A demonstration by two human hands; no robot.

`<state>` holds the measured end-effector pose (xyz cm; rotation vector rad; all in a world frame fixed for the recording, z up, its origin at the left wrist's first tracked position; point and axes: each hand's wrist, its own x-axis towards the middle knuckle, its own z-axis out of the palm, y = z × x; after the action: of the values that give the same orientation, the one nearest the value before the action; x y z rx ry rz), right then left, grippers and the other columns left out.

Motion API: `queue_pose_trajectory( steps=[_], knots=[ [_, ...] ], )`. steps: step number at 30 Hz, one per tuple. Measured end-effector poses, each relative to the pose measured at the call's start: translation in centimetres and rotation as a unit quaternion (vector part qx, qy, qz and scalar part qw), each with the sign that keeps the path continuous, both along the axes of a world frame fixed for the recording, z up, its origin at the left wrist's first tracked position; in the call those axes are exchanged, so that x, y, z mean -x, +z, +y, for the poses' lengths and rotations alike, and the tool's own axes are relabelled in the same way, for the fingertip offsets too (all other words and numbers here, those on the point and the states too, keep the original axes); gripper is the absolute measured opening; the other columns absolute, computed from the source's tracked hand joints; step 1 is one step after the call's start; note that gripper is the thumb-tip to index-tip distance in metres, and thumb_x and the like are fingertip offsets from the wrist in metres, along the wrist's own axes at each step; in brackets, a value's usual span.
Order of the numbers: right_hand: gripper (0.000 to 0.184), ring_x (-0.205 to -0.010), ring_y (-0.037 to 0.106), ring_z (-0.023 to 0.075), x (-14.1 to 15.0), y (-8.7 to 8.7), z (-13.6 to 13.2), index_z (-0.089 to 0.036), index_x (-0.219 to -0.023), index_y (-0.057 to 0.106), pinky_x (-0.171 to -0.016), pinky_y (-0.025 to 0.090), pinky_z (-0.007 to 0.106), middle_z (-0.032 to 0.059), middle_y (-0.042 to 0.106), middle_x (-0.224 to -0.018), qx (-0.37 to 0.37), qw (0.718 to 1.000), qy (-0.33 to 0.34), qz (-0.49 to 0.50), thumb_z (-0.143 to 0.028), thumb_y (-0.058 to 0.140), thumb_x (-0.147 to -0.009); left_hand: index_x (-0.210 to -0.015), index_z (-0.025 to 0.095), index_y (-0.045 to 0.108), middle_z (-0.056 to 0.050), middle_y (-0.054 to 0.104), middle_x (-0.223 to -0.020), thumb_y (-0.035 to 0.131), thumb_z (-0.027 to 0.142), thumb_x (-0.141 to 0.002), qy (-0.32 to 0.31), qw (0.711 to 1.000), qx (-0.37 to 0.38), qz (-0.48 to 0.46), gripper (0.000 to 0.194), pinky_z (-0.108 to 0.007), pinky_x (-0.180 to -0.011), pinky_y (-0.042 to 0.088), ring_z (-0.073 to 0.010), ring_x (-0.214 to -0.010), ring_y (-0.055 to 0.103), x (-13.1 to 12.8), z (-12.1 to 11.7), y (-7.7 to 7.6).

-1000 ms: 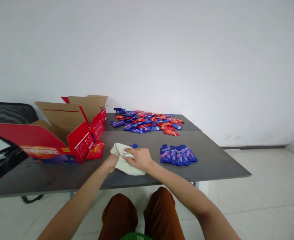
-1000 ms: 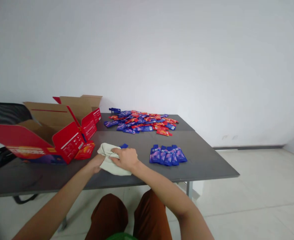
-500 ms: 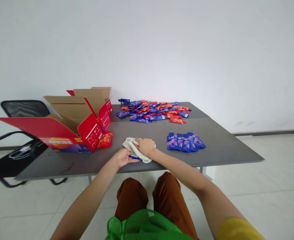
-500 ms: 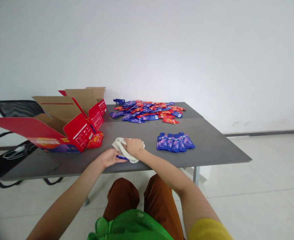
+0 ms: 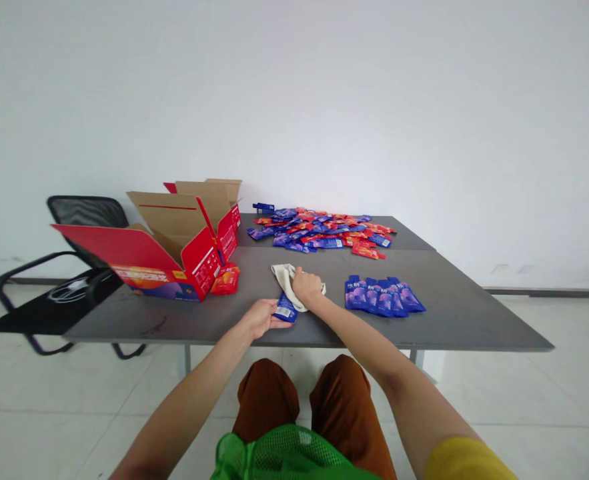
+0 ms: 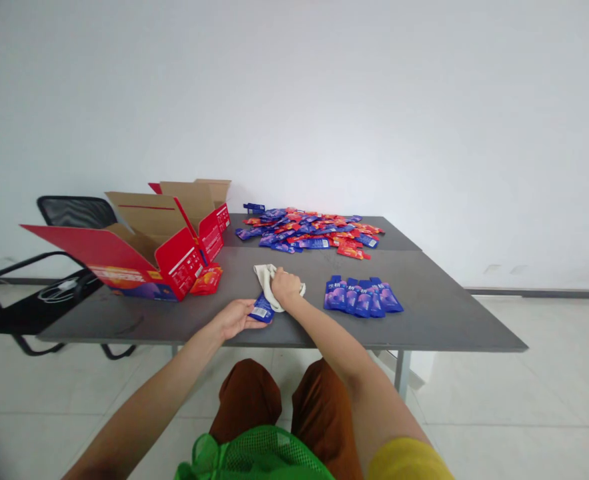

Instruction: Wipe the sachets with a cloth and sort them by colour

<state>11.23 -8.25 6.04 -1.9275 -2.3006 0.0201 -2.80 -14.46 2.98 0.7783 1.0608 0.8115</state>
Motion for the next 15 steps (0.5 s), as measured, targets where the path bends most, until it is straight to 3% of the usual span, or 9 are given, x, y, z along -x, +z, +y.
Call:
queue_pose_trajectory(
  steps=[4,7,9,11,15],
  knots=[
    [0.040,-0.091,0.065,0.0270,0.4,-0.7,-3.3,-0.018,-0.120,0.046,-0.076,0.046,0.037,0.0151,0.068,-0.098,0.002,0.997,0.073,-0.002,-0.045,0.032,-0.094,-0.097,0.007,0.059,-0.013,0.070,-0.080,0.046,0.002,-0.075,-0.026,0.999,0.035,-0.022,0.026,-0.039,-0.072,0.057,-0.0215,-0.075,0.069,0.5,1.2,-0.1],
    [0.046,-0.090,0.065,0.0259,0.6,-1.5,-5.4,-0.021,-0.124,0.042,-0.077,0.046,0.037,0.0132,0.067,-0.101,-0.005,0.990,0.138,-0.003,-0.053,0.029,-0.093,-0.091,0.010,0.062,-0.009,0.069,-0.073,0.051,0.012,-0.078,-0.036,0.999,0.035,0.001,0.017,-0.033,-0.067,0.057,-0.0198,-0.072,0.068,0.3,2.0,0.1],
    [0.046,-0.091,0.065,0.0264,0.6,-1.4,-5.2,-0.019,-0.124,0.042,-0.077,0.046,0.037,0.0149,0.067,-0.103,-0.005,0.993,0.117,-0.001,-0.051,0.028,-0.094,-0.089,0.011,0.063,-0.008,0.069,-0.073,0.052,0.014,-0.078,-0.030,0.999,0.011,0.018,0.016,-0.034,-0.067,0.056,-0.0190,-0.070,0.068,-0.1,1.7,0.5],
    [0.040,-0.092,0.065,0.0269,0.5,-1.0,-4.0,-0.016,-0.119,0.045,-0.076,0.047,0.038,0.0171,0.067,-0.101,0.004,0.998,0.055,0.000,-0.043,0.028,-0.095,-0.087,0.009,0.063,-0.009,0.069,-0.074,0.052,0.009,-0.075,-0.026,0.999,-0.013,0.038,0.016,-0.036,-0.070,0.056,-0.0190,-0.071,0.067,-0.5,0.6,1.3],
    [0.030,-0.092,0.066,0.0254,-0.1,-0.2,-1.9,-0.011,-0.115,0.047,-0.073,0.048,0.036,0.0196,0.067,-0.095,0.002,1.000,-0.020,-0.002,-0.021,0.026,-0.096,-0.086,0.004,0.064,-0.012,0.069,-0.077,0.055,0.010,-0.073,-0.029,0.993,-0.075,0.083,0.017,-0.041,-0.072,0.056,-0.0216,-0.071,0.066,0.7,-3.8,3.8]
  ],
)
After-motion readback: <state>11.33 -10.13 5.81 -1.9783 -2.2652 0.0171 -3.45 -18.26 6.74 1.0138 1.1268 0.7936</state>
